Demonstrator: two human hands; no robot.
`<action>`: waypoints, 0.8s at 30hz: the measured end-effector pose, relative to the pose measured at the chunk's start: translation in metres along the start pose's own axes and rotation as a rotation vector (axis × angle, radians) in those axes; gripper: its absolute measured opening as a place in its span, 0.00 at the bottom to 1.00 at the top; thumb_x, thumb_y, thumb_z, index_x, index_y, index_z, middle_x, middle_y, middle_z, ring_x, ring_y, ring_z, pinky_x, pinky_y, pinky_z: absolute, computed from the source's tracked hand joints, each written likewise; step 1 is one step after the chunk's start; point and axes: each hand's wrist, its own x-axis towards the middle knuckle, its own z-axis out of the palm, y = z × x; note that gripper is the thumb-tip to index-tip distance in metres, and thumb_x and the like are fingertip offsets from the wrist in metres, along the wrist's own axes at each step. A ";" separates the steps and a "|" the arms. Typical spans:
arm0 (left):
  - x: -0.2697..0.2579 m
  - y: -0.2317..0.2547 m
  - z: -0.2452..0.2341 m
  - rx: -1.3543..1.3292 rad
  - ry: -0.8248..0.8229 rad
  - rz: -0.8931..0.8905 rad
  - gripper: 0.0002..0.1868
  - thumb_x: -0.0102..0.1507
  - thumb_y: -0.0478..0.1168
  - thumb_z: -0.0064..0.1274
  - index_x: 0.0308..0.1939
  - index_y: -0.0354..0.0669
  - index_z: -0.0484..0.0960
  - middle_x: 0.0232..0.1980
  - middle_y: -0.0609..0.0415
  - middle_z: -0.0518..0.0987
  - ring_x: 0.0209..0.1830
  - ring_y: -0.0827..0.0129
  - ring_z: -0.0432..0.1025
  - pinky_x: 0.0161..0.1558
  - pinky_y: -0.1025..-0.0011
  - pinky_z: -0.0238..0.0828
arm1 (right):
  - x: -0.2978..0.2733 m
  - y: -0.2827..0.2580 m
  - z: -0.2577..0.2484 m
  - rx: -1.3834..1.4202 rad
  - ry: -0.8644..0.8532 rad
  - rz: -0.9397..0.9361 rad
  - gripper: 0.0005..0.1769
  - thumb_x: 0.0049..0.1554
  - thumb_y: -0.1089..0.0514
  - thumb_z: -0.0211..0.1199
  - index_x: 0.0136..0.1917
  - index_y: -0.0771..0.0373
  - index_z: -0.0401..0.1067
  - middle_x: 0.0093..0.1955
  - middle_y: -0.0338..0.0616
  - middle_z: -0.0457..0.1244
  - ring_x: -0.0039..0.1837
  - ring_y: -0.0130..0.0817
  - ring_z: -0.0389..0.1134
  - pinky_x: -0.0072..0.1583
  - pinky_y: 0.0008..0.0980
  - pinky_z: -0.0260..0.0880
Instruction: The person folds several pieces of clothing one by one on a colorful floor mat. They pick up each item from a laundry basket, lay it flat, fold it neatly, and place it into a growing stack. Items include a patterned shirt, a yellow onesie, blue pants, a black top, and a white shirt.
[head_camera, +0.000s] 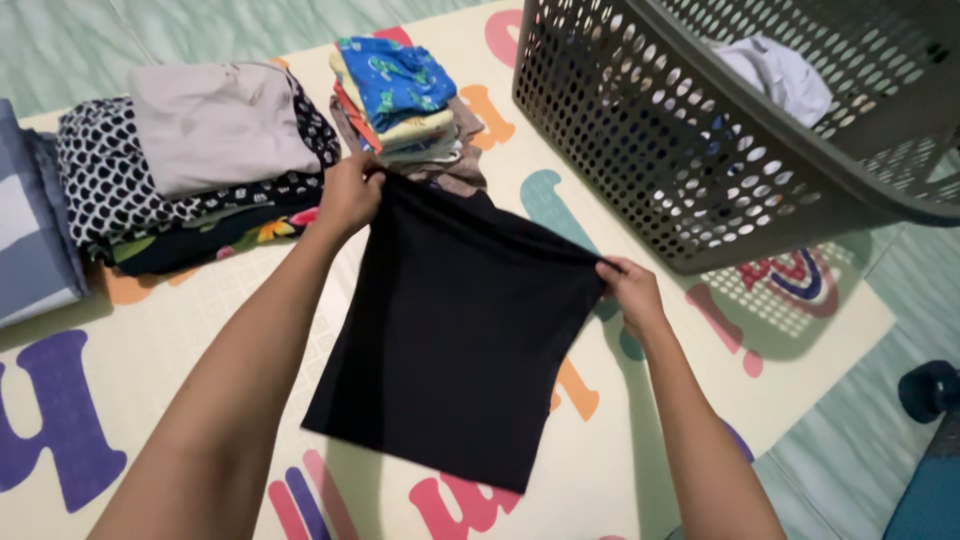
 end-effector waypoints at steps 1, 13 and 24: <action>-0.009 -0.003 0.006 0.011 0.036 0.022 0.20 0.64 0.39 0.56 0.57 0.31 0.78 0.53 0.34 0.81 0.55 0.46 0.76 0.58 0.57 0.71 | -0.003 0.000 0.006 0.026 0.035 -0.042 0.24 0.61 0.55 0.66 0.67 0.70 0.75 0.54 0.46 0.70 0.47 0.32 0.68 0.49 0.31 0.68; -0.280 0.010 -0.103 0.357 -0.824 0.587 0.43 0.60 0.53 0.58 0.74 0.37 0.60 0.79 0.38 0.54 0.81 0.48 0.46 0.74 0.51 0.39 | -0.269 -0.008 0.112 -0.936 -0.587 -0.582 0.48 0.50 0.53 0.67 0.77 0.70 0.52 0.82 0.63 0.42 0.82 0.57 0.39 0.77 0.59 0.37; -0.272 0.005 -0.104 0.355 -0.512 0.259 0.26 0.56 0.27 0.46 0.58 0.42 0.82 0.60 0.48 0.81 0.62 0.56 0.73 0.65 0.61 0.68 | -0.249 0.014 0.124 -0.813 -0.404 -0.262 0.24 0.59 0.68 0.47 0.67 0.66 0.72 0.69 0.60 0.65 0.71 0.50 0.65 0.75 0.44 0.63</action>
